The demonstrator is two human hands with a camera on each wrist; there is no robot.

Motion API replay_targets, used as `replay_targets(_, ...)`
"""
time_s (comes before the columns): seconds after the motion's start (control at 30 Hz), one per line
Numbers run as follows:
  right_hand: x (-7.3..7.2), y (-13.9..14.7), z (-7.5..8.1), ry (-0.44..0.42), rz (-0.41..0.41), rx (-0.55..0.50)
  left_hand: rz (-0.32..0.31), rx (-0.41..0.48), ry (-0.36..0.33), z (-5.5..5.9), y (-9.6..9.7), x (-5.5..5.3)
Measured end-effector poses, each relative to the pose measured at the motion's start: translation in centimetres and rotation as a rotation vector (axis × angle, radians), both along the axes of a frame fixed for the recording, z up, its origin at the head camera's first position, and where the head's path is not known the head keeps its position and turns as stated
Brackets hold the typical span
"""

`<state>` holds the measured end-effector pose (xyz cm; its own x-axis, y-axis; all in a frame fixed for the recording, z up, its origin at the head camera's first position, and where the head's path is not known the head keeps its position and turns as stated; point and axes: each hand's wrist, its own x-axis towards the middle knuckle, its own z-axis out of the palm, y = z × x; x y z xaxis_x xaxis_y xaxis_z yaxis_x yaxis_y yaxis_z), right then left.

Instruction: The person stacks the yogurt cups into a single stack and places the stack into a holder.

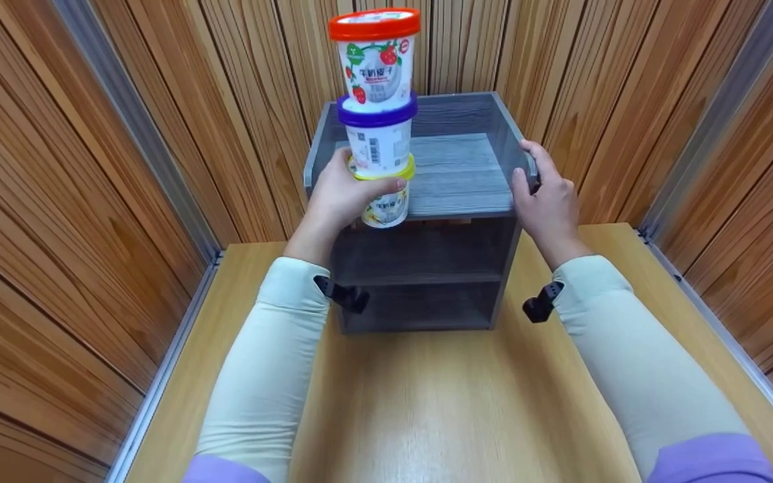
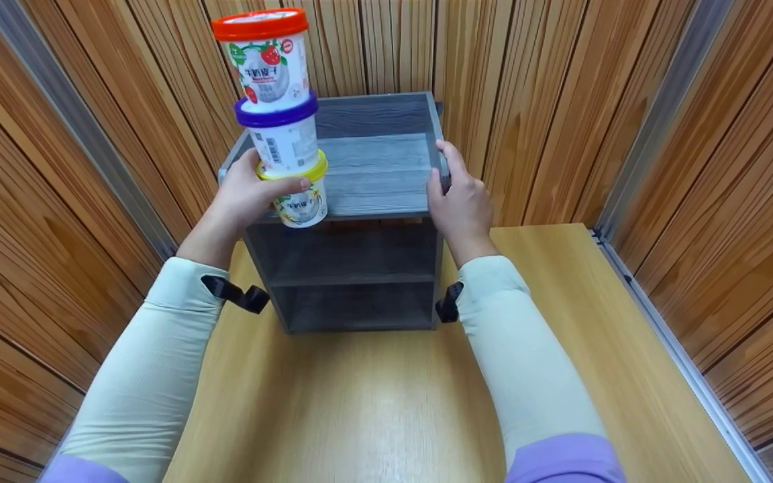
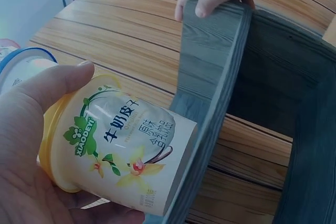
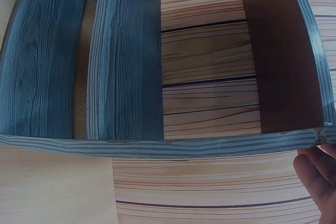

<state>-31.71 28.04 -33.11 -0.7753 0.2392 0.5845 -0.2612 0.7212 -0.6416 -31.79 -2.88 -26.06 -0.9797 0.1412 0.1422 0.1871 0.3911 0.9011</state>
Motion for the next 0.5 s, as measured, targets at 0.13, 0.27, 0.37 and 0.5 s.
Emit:
replay_targets(0.13, 0.0, -0.1, 0.1, 0.003, -0.002, 0.002, 0.013, 0.007, 0.008, -0.2, -0.1, -0.5)
replay_targets(0.27, 0.0, -0.1, 0.1, 0.0, -0.006, 0.002, 0.024, 0.007, 0.003, -0.2, -0.1, -1.2)
replay_targets(0.37, -0.1, -0.2, 0.1, -0.005, -0.006, 0.001, 0.038, -0.012, -0.013, 0.0, -0.1, -1.7)
replay_targets(0.5, -0.2, -0.3, 0.0, -0.012, 0.001, -0.008, 0.068, -0.037, -0.033, 0.2, 0.0, -2.4)
